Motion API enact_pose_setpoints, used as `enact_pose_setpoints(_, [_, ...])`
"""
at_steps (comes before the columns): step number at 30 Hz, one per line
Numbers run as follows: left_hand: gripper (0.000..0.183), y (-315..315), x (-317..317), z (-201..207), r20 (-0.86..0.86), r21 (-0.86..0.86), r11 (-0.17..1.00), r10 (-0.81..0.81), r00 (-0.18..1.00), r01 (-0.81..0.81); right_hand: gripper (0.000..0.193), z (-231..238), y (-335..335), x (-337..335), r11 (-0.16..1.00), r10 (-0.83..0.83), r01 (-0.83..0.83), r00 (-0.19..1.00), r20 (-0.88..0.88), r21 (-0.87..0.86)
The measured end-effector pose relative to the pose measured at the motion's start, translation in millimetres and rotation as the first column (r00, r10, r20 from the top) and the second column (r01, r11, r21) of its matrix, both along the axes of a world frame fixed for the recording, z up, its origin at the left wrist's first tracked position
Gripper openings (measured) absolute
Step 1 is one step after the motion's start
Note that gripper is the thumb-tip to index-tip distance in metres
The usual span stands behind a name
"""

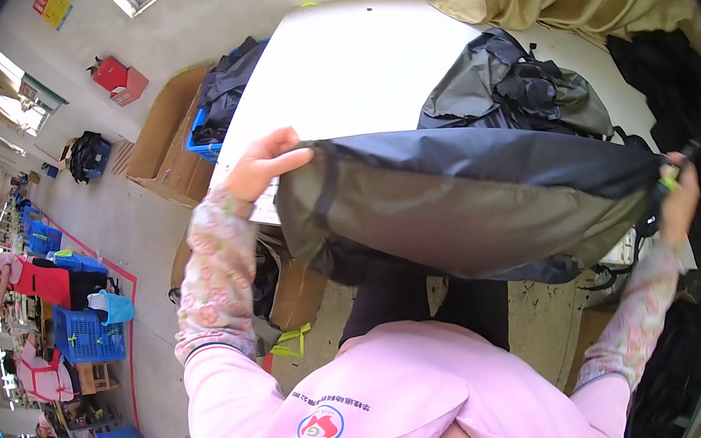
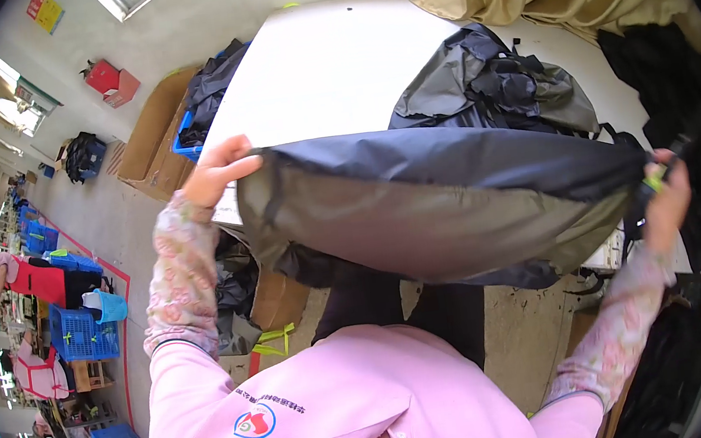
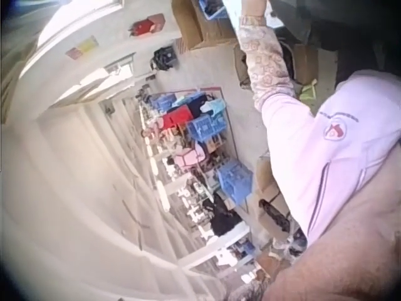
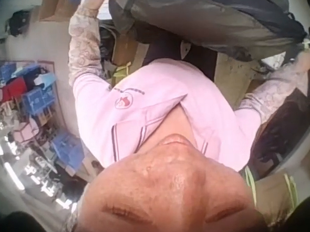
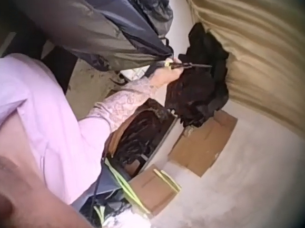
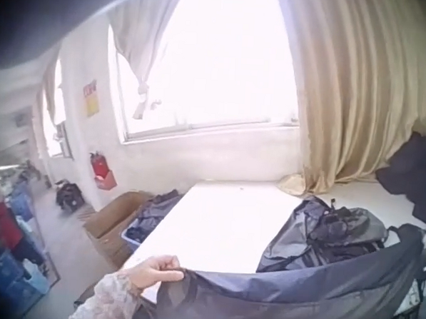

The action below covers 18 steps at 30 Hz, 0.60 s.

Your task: Trim and inspect fabric pieces for bag manufacturing on a factory assembly table.

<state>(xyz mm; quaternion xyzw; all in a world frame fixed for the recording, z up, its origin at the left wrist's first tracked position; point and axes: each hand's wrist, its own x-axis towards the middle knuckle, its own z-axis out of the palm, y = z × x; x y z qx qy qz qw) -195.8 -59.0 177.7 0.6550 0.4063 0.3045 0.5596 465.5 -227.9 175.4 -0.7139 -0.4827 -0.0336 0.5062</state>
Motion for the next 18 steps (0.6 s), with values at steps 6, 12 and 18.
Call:
enact_pose_setpoints(6, [0.025, 26, 43, -122, -0.517, 0.356, 0.933, 0.240, 0.822, -0.049, 0.019, -93, 30, -50, 0.954, -0.211, 0.247, 0.956, 0.201, -0.172])
enact_pose_setpoints(12, [0.037, 8, 58, -117, -0.506, 0.622, 0.741, 0.134, 0.852, 0.254, 0.025, -83, -3, -161, 0.902, 0.281, -0.356, 0.913, -0.296, -0.243])
enact_pose_setpoints(18, [0.023, 14, 72, -123, -0.552, 0.641, 0.663, 0.051, 0.832, 0.386, 0.036, -134, 25, -175, 0.833, 0.389, -0.400, 0.915, -0.109, -0.383])
